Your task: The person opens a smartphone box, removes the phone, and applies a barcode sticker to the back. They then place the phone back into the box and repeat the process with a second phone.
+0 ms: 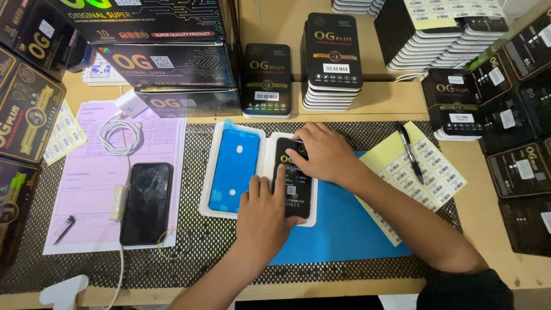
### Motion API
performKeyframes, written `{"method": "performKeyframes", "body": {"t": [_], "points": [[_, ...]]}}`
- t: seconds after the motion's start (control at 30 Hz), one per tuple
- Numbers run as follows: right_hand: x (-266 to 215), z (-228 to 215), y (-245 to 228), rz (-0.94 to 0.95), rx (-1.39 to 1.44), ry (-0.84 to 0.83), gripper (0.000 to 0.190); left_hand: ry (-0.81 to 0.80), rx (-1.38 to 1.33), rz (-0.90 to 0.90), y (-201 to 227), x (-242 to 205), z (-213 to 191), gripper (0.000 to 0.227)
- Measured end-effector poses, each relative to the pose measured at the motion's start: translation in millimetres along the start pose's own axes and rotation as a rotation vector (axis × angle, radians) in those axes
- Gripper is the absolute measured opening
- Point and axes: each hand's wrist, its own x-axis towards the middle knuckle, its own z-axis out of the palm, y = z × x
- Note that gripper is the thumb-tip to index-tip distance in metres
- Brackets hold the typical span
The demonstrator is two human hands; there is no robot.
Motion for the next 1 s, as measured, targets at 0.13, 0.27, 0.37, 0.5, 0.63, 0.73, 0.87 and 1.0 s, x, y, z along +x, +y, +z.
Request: {"method": "performKeyframes", "body": {"t": [0.13, 0.27, 0.37, 0.5, 0.63, 0.73, 0.87, 1.0], "points": [[8.8, 13.1, 1.0, -0.017, -0.021, 0.097, 0.040, -0.014, 0.024, 0.000, -0.4, 0.1, 1.1, 0.129], [17.8, 16.1, 0.1, 0.067, 0.032, 0.126, 0.043, -0.005, 0.018, 0.002, -0.8, 0.4, 2.2, 0.129], [22.7, 13.3, 2.9, 0.089, 0.109, 0.126, 0.046, -0.018, -0.012, -0.011, -0.5, 0.9, 1.2, 0.130], [24.3, 3.2, 7.7, 0.125, 0.244, 0.071, 0.044, 0.007, -0.024, -0.019, -0.2, 1.0, -0.7, 0.139], [18.2, -7.0, 14.3, 0.038, 0.302, 0.069, 0.039, -0.225, -0.071, -0.039, 5.1, 4.5, -28.8, 0.132], [21.6, -0.8, 23.4, 0.029, 0.376, 0.060, 0.030, -0.203, -0.048, -0.037, 5.6, 3.6, -26.5, 0.136], [21.9, -6.9, 23.8, -0.078, 0.540, 0.125, 0.026, -0.206, -0.057, -0.030, 5.2, 3.5, -29.1, 0.133], [5.2, -36.5, 6.4, -0.034, 0.654, 0.085, 0.022, -0.184, -0.054, -0.027, 4.6, 2.4, -27.0, 0.136]]}}
